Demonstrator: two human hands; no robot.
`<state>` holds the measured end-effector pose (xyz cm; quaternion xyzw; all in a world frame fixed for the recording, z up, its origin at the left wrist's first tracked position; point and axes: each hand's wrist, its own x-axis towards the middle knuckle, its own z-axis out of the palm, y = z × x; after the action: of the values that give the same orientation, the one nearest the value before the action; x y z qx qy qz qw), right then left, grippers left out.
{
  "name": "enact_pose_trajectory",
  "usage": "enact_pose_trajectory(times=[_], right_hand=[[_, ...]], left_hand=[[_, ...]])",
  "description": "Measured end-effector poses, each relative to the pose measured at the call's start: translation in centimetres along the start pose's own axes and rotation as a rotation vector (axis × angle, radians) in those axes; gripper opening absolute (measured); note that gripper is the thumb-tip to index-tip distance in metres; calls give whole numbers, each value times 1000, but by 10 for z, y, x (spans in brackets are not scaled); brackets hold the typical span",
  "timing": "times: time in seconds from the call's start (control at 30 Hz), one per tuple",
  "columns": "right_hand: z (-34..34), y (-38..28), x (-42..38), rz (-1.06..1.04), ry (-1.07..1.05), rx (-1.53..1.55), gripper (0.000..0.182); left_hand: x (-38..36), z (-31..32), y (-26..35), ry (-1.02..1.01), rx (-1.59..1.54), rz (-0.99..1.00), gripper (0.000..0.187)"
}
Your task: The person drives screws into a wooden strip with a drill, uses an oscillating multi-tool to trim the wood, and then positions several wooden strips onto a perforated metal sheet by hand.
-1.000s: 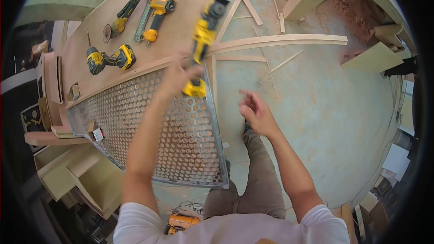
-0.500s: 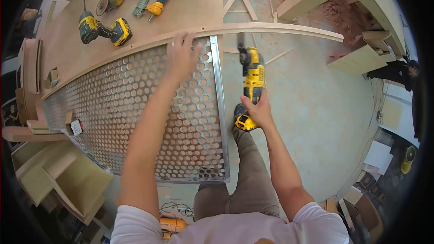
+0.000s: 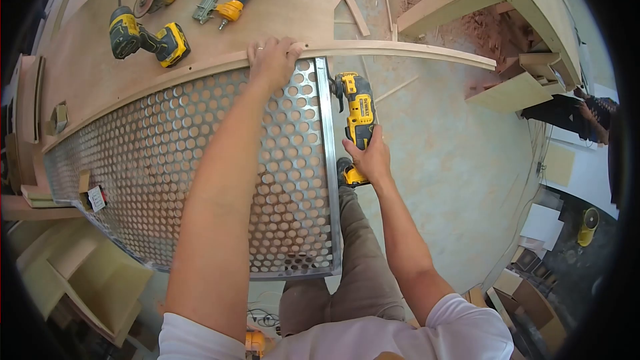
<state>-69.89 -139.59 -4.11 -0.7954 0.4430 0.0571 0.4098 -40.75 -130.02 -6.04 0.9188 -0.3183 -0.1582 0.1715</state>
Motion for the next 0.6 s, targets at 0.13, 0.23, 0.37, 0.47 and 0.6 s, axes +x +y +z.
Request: enact_pose_trajectory(times=[0.13,0.23,0.37,0.47,0.6], right_hand=[[-1,-1,-2,6,-3,10,60],[-1,-1,-2,27,-12,4,60],[-3,-5,-2,40,-9,-22,60],[-4,-2,1,23,0,-8,60],[-6,-3,5,23,-8,-37,61]], left_hand=[[-4,0,2,24,1,3,41],[-4,-1,4,27,-3,2,41],[-4,-1,4,24,-2,-14,40],[-5,0,3,25,-28,-17,39],[-5,0,3,22,-49,-21,38]])
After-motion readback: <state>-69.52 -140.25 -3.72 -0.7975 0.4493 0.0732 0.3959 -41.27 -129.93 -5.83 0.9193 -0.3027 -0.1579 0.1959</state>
